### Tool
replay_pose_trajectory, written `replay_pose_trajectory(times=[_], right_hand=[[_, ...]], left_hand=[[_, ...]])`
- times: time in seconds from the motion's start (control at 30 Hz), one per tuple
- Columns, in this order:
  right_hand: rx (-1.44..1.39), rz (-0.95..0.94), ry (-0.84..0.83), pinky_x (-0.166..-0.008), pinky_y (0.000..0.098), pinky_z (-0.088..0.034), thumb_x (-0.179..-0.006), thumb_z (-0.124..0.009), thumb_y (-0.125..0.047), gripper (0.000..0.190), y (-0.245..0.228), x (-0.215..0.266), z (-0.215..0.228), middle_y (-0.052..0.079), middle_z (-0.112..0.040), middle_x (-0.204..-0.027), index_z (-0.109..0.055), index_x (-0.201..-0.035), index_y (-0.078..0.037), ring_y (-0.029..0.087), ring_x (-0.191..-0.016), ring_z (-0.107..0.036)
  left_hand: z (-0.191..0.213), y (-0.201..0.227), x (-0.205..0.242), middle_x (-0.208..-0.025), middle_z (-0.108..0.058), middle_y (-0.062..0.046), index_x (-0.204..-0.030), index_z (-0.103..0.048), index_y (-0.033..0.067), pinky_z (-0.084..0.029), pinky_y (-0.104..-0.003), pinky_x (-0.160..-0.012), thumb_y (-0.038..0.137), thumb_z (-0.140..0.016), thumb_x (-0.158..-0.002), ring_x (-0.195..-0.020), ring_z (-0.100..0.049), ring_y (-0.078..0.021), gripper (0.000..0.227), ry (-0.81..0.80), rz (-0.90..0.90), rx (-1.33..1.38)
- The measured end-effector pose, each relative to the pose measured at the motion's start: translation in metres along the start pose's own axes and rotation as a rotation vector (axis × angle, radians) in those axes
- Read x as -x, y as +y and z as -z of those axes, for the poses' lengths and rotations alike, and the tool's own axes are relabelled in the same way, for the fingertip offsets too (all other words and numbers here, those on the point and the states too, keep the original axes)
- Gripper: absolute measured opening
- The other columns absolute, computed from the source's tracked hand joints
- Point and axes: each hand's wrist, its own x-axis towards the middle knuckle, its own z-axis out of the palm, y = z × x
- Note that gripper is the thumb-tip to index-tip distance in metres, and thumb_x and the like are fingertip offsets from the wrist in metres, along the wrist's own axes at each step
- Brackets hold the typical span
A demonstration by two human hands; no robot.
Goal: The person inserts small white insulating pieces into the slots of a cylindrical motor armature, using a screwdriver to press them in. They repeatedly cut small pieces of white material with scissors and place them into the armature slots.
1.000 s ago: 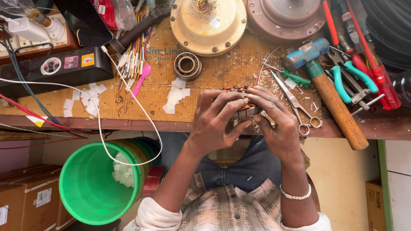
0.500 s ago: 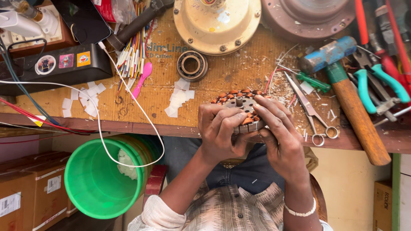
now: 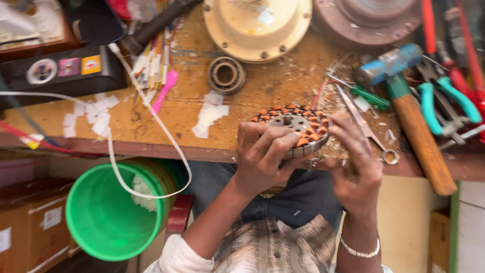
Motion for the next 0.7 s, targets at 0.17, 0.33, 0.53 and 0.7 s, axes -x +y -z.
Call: replay_pose_trajectory(times=[0.17,0.33,0.53,0.7], right_hand=[[0.51,-0.195,0.055,-0.095,0.0429,-0.053,-0.095,-0.071,-0.003,0.03,0.022,-0.034,0.041,0.013,-0.071,-0.118,-0.07,-0.125,-0.006,0.03,-0.106,-0.063],[0.924,-0.032,-0.077,-0.093,0.0504,-0.044,-0.091,-0.085,-0.006,0.036,0.051,-0.052,0.036,0.009,-0.074,-0.111,-0.074,-0.125,-0.006,0.03,-0.109,-0.059],[0.085,-0.268,0.234,-0.092,0.0313,-0.057,-0.091,-0.083,-0.021,0.031,0.061,-0.025,0.064,-0.003,-0.066,-0.108,-0.07,-0.118,-0.012,0.013,-0.103,-0.065],[-0.899,-0.245,0.412,-0.085,0.034,-0.063,-0.099,-0.079,-0.03,0.03,0.071,0.003,0.072,0.003,-0.067,-0.106,-0.067,-0.119,-0.01,0.017,-0.097,-0.068]], left_hand=[[0.004,0.007,-0.001,-0.115,-0.063,-0.001,-0.122,-0.062,0.0147,-0.04,-0.043,-0.093,0.03,-0.086,-0.089,-0.104,-0.058,-0.0242,0.043,-0.052,0.022,0.06],[0.013,0.011,-0.008,-0.118,-0.066,0.004,-0.13,-0.068,0.0229,-0.041,-0.041,-0.099,0.014,-0.08,-0.088,-0.11,-0.059,-0.0214,0.045,-0.145,0.048,0.06],[0.019,0.013,-0.01,-0.12,-0.066,0.006,-0.129,-0.068,0.0245,-0.039,-0.041,-0.101,0.019,-0.083,-0.088,-0.113,-0.057,-0.021,0.043,-0.182,0.124,0.148],[0.018,0.016,-0.015,-0.119,-0.065,0.006,-0.127,-0.07,0.026,-0.038,-0.041,-0.1,0.024,-0.086,-0.083,-0.112,-0.057,-0.0207,0.046,-0.195,0.144,0.14]])
